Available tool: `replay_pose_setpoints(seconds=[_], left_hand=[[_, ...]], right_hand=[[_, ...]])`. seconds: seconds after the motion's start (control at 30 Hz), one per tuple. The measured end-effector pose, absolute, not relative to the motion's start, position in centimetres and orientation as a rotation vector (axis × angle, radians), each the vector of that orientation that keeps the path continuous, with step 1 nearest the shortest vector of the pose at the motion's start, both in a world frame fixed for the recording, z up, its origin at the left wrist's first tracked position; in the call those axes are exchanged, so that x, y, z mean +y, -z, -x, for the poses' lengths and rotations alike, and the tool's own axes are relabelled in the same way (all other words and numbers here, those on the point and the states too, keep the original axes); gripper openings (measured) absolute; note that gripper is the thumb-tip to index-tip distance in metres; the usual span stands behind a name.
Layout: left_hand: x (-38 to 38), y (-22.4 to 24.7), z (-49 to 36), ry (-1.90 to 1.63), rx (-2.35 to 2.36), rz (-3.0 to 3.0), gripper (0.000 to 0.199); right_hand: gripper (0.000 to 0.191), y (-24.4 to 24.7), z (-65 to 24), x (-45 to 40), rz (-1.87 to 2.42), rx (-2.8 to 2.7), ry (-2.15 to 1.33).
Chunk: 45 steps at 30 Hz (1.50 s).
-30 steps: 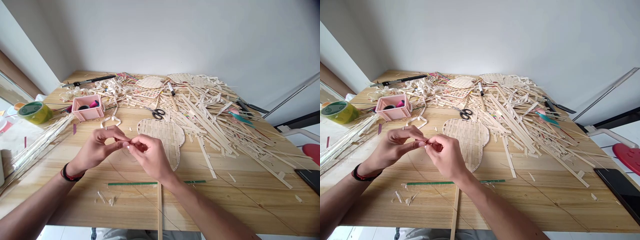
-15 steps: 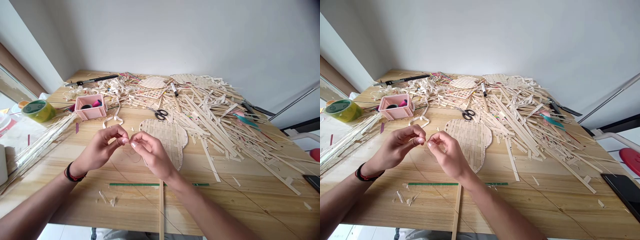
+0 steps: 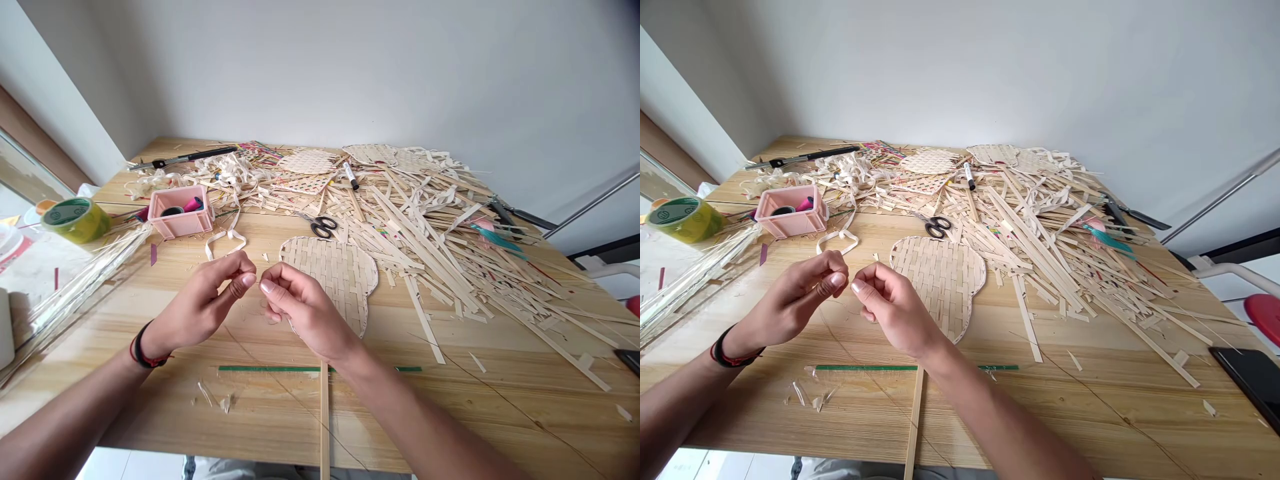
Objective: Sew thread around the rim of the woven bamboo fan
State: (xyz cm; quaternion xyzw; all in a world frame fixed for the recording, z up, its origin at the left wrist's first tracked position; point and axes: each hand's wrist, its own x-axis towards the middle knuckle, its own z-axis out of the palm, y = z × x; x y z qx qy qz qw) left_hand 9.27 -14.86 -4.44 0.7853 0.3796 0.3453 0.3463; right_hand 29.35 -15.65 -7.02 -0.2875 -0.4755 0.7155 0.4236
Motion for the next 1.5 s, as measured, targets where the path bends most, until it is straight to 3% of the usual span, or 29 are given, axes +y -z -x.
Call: replay_pose_setpoints(seconds=[0.93,1.5], left_hand=[[-14.55,4.28,-9.43,-0.833,1.077,-2.091,0.039],[-14.42,4.34,-9.45,-0.959,0.961,-1.866,0.020]], right_hand=[[0.026,7.02,-29.61,-15.53,0.953,-1.413,-1.587],[0.033,6.64,-29.73,-15.64,0.965,-1.391,-1.506]])
